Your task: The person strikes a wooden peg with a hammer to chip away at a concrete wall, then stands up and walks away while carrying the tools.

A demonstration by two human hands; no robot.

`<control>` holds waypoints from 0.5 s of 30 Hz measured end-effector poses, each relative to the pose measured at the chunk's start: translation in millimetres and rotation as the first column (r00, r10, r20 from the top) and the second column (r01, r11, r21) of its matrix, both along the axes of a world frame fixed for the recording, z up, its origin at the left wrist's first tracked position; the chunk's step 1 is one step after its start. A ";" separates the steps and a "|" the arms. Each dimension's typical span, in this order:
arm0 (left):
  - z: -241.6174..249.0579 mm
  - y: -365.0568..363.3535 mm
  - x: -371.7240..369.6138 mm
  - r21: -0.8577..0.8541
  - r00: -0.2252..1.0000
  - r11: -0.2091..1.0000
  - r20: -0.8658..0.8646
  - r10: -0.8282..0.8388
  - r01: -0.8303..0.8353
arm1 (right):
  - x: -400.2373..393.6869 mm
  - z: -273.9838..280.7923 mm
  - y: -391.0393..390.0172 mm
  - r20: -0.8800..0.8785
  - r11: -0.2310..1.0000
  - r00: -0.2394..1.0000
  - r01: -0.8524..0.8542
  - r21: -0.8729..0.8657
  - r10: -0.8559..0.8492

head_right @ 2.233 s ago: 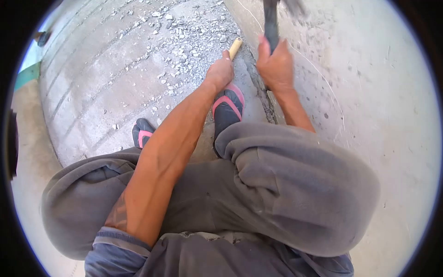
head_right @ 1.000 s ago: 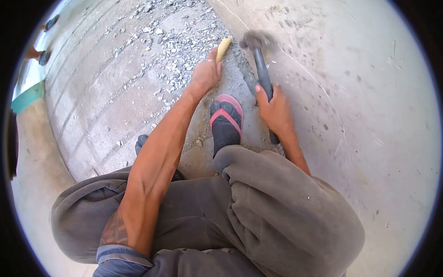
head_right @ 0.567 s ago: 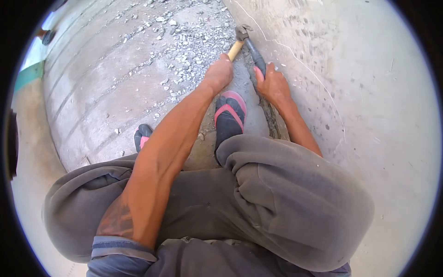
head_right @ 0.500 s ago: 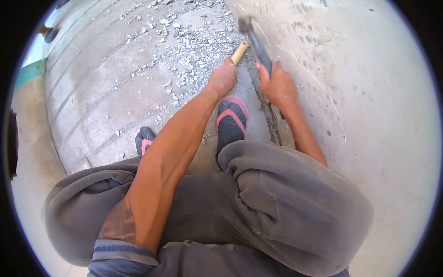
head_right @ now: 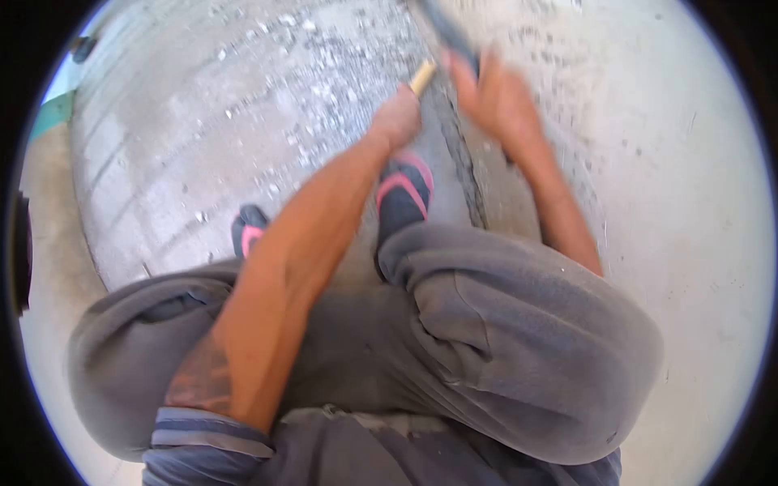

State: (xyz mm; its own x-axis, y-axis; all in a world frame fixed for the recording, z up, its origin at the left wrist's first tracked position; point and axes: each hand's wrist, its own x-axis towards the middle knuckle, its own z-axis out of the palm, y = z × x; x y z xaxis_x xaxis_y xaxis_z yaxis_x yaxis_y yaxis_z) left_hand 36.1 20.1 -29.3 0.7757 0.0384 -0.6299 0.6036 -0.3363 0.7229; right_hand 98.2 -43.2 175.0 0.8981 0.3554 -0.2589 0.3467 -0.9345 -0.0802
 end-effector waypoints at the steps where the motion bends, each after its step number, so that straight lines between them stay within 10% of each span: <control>1: 8.2 -7.3 -10.7 -0.010 0.998 1.000 -0.062 -0.015 0.015 | 8.4 30.9 24.5 0.052 0.995 0.999 0.003 0.103 -0.008; 5: 25.8 8.2 1.2 0.028 0.991 0.999 -0.127 -0.036 0.040 | 13.6 80.5 72.7 -0.002 0.532 0.998 0.031 0.846 -0.055; 8: 29.4 14.0 4.6 0.009 0.992 1.000 -0.127 -0.005 0.006 | -4.4 -32.1 -18.6 0.538 0.921 0.843 -0.224 0.317 0.020; 10: 29.4 12.3 5.5 0.006 0.992 0.999 -0.125 0.033 -0.033 | -11.4 -57.7 -59.5 -0.249 0.974 0.957 0.101 -0.203 -0.151; 15: 24.9 -1.9 -3.4 0.011 0.990 1.000 -0.140 -0.006 0.008 | 24.3 24.7 11.6 0.100 0.990 0.995 0.011 0.140 -0.025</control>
State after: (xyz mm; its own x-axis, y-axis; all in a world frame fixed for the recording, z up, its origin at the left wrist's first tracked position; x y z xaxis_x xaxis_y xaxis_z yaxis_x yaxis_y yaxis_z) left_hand 32.8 18.2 -4.5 0.6802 0.0412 -0.7319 0.6961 -0.3492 0.6273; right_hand 122.5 -31.6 199.7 0.9239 0.3649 -0.1154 0.3427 -0.9230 -0.1752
